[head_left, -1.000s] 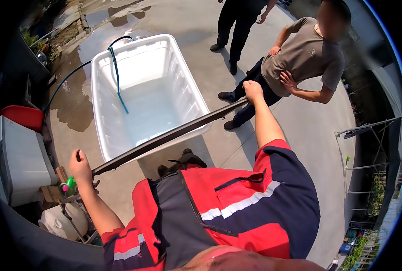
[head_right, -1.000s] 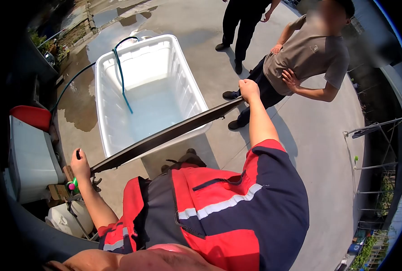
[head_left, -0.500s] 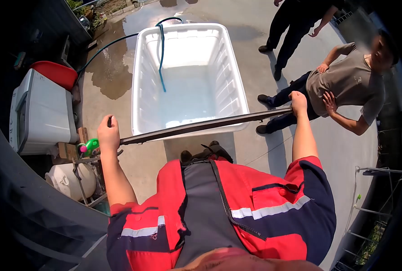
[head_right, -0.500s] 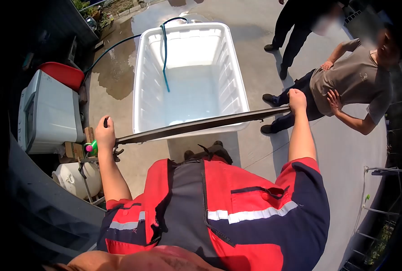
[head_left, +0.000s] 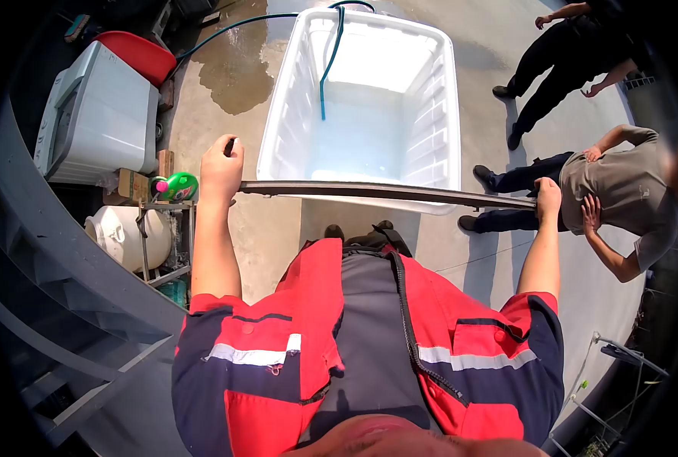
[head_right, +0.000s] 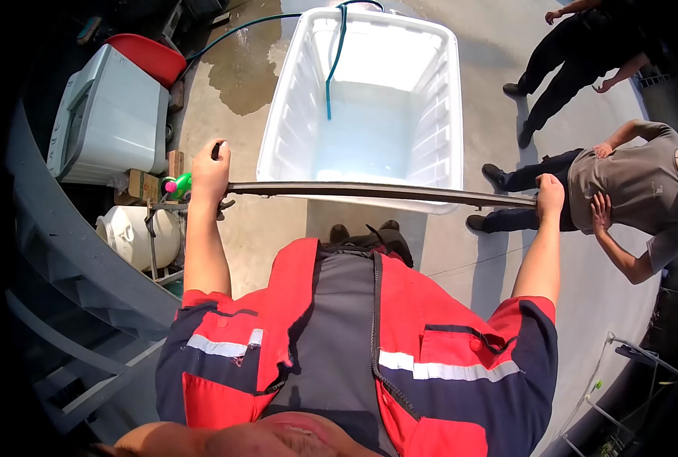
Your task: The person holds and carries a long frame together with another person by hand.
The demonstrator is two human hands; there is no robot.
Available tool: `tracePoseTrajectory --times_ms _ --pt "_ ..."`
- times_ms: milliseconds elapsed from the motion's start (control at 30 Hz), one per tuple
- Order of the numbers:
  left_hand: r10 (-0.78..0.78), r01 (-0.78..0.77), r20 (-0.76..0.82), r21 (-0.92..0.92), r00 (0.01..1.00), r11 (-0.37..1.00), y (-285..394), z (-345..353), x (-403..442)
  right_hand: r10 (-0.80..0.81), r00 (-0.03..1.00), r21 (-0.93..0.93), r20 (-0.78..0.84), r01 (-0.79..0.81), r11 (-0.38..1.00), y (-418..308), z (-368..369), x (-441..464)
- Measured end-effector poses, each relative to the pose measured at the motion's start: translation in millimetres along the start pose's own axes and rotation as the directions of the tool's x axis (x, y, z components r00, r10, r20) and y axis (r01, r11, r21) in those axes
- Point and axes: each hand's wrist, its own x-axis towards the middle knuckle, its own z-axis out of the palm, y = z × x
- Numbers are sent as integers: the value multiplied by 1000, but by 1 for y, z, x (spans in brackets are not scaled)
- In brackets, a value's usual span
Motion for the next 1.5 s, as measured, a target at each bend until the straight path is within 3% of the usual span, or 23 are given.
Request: tracePoseTrajectory --times_ms 367,967,1033,1167,1233,1500 --pt "94 -93 -70 28 993 995 -14 6 1 2 999 -19 -34 -3 1000 8 2 2" --pt "67 -68 -41 -26 997 997 -15 6 4 13 998 -2 -57 -14 1000 10 4 4" --pt "87 -89 -64 -20 994 996 -17 8 3 86 996 6 -23 -86 996 9 3 4" --pt "8 -9 -16 -56 1000 998 -7 4 0 96 994 -27 -54 -97 995 -9 2 -3" --pt "94 -97 -82 -35 992 995 -19 9 5 58 997 -18 -60 -59 998 -3 6 1" --pt "63 -65 -58 -34 996 997 -12 7 3 62 996 -85 -64 -67 994 -2 2 2"
